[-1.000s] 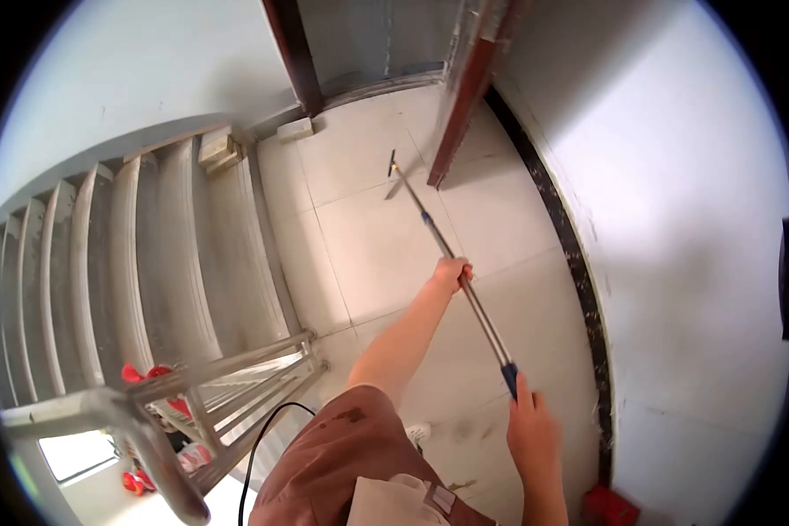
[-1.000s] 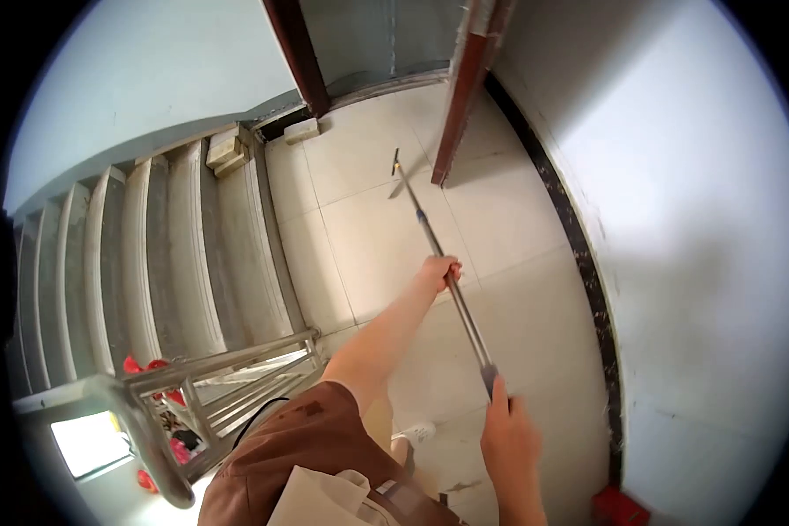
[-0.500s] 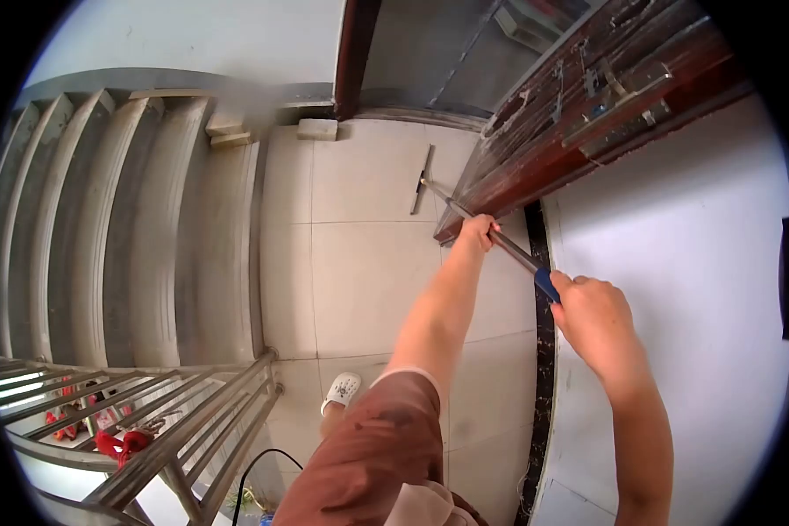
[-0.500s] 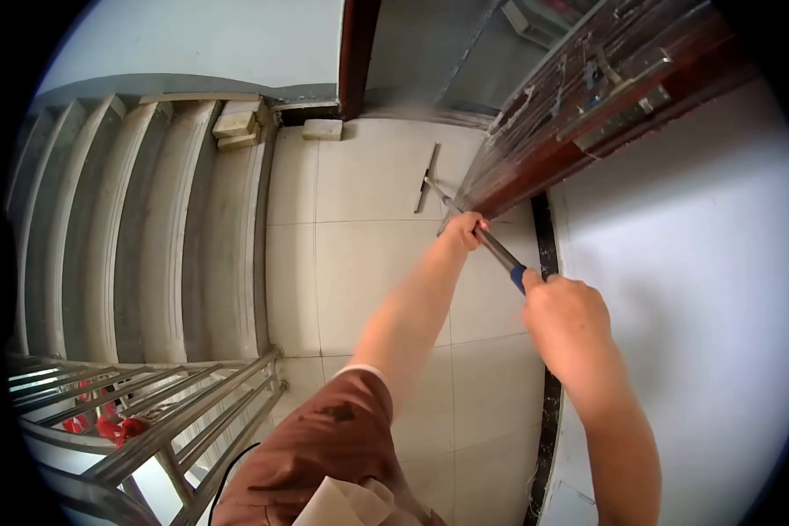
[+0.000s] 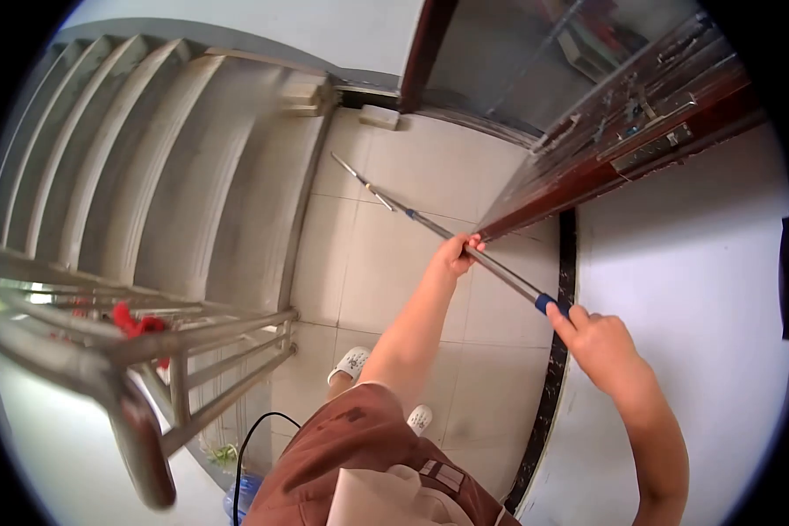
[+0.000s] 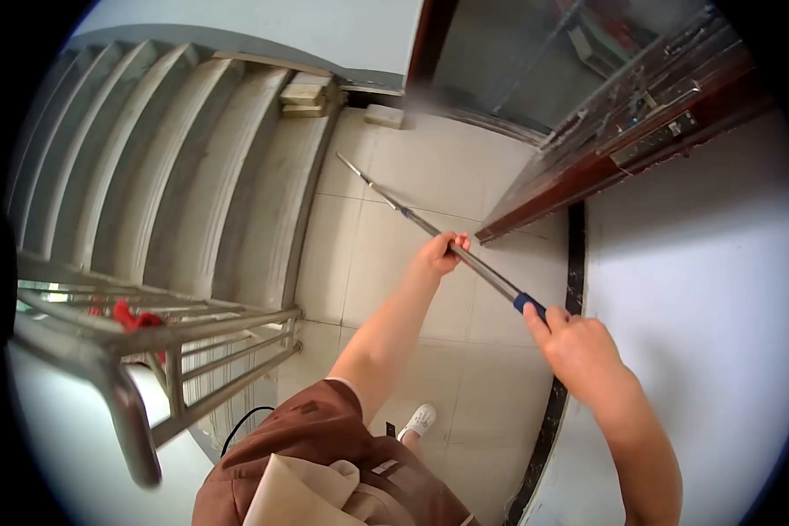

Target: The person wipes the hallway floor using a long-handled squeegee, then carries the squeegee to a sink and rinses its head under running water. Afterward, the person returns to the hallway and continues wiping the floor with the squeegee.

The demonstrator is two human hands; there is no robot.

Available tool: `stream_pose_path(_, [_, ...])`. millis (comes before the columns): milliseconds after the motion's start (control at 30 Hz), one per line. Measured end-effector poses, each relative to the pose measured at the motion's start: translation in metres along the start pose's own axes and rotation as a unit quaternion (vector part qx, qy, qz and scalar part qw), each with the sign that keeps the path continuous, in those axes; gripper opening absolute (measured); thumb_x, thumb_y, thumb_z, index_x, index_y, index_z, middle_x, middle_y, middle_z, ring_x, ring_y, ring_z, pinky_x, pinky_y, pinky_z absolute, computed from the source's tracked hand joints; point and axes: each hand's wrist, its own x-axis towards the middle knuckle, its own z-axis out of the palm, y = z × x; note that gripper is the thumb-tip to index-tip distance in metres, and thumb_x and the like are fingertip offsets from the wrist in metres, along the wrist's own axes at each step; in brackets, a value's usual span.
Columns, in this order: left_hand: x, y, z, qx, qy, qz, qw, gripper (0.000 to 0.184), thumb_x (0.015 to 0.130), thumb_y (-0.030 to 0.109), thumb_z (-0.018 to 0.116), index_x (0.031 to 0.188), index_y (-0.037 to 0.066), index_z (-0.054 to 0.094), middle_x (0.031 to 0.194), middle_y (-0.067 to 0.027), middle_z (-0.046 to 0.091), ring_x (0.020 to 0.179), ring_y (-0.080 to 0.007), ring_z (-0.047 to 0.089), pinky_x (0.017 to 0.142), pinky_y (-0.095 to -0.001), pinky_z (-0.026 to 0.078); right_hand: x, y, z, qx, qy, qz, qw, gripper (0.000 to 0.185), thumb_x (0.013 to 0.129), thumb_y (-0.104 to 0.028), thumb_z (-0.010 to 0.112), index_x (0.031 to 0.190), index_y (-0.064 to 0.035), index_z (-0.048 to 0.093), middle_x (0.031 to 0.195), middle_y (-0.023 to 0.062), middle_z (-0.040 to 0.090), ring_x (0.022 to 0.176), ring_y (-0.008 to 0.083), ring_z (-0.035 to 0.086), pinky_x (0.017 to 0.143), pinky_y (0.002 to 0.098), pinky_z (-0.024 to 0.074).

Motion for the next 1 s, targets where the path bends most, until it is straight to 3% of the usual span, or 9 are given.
stream_pose_path(133, [-0.065,-0.038,-0.026,0.049,-0.017,0.004,0.999,0.011,0.078,0.002,0.040,0.080,-0.005,0.049,0.064,-0.0073,0.050,0.057,-0.0156,0.051,0.063,-0.0294,0.051,-0.049,-0.014,0.002,-0.085,0.046,-0.107,0.990,0.046,0.063,-0.001,0.052,0.109,-0.0040,0.049,0.069,0.0068,0.047,0.053,0.0143,0.050,0.044,0.0241,0.0415])
stream_pose_path(300, [-0.118,-0.153,-0.055,-0.086,-0.101,0.019,0.991,0.010,0.076,0.003,0.047,0.083,-0.003,0.050,0.074,-0.0077,0.054,0.067,-0.0157,0.054,0.063,-0.0246,0.049,-0.147,-0.021,-0.010,-0.136,0.022,-0.198,0.971,0.036,0.068,-0.004,0.050,0.104,-0.0043,0.050,0.069,0.0069,0.046,0.054,0.0138,0.049,0.042,0.0228,0.0409])
stream_pose_path(500, [-0.211,-0.291,-0.091,-0.079,-0.128,-0.073,0.986,0.010,0.077,0.008,0.051,0.082,-0.001,0.051,0.077,-0.0102,0.055,0.074,-0.0206,0.057,0.067,-0.0306,0.051,-0.275,-0.030,-0.017,-0.164,-0.069,-0.230,0.957,0.036,0.068,-0.006,0.051,0.104,-0.0101,0.051,0.075,0.0080,0.048,0.057,0.0137,0.047,0.041,0.0219,0.0375])
stream_pose_path(567, [-0.242,-0.321,-0.096,-0.028,-0.051,-0.121,0.991,0.010,0.078,0.010,0.052,0.081,0.000,0.051,0.075,-0.0095,0.055,0.073,-0.0202,0.056,0.068,-0.0308,0.051,-0.314,-0.034,-0.016,-0.144,-0.111,-0.192,0.965,0.036,0.068,-0.006,0.052,0.103,-0.0167,0.052,0.082,0.0090,0.049,0.057,0.0148,0.045,0.044,0.0238,0.0362])
stream_pose_path(633, [-0.264,-0.345,-0.101,0.017,0.062,-0.175,0.983,0.010,0.079,0.011,0.052,0.079,0.001,0.049,0.071,-0.0077,0.054,0.070,-0.0185,0.055,0.069,-0.0307,0.050,-0.352,-0.050,-0.015,-0.139,-0.047,-0.175,0.974,0.037,0.068,-0.006,0.052,0.102,-0.0186,0.051,0.083,0.0090,0.048,0.058,0.0165,0.044,0.047,0.0257,0.0364])
stream_pose_path(733, [-0.263,-0.383,-0.109,-0.186,0.178,-0.175,0.950,0.012,0.079,0.009,0.051,0.072,0.001,0.046,0.064,-0.0075,0.050,0.061,-0.0181,0.050,0.062,-0.0312,0.049,-0.389,-0.083,-0.017,-0.103,0.023,-0.045,0.993,0.035,0.063,-0.005,0.056,0.095,-0.0190,0.055,0.081,0.0082,0.048,0.058,0.0200,0.042,0.049,0.0288,0.0348])
stream_pose_path(867, [-0.264,-0.365,-0.110,-0.220,0.088,-0.120,0.964,0.021,0.076,0.003,0.046,0.057,0.005,0.036,0.056,-0.0052,0.041,0.052,-0.0154,0.042,0.052,-0.0282,0.043,-0.406,-0.126,-0.006,0.059,0.156,0.159,0.973,0.034,0.052,-0.002,0.063,0.083,-0.0149,0.058,0.078,0.0071,0.051,0.062,0.0228,0.046,0.051,0.0295,0.0379])
stream_pose_path(933, [-0.247,-0.335,-0.129,-0.228,0.036,-0.065,0.971,0.019,0.078,0.006,0.041,0.060,0.005,0.036,0.051,-0.0035,0.037,0.047,-0.0144,0.039,0.048,-0.0284,0.041,-0.393,-0.133,0.008,0.278,0.250,0.145,0.916,0.025,0.055,-0.004,0.063,0.077,-0.0089,0.052,0.078,0.0085,0.052,0.064,0.0225,0.048,0.056,0.0298,0.0417])
stream_pose_path(1000, [-0.229,-0.291,-0.138,-0.258,0.034,-0.066,0.963,0.021,0.078,0.006,0.041,0.059,0.006,0.033,0.051,-0.0029,0.036,0.046,-0.0141,0.037,0.046,-0.0268,0.040,-0.369,-0.152,0.069,0.526,0.530,0.203,0.633,0.014,0.064,-0.008,0.056,0.070,-0.0052,0.044,0.076,0.0105,0.053,0.066,0.0220,0.049,0.060,0.0343,0.0438])
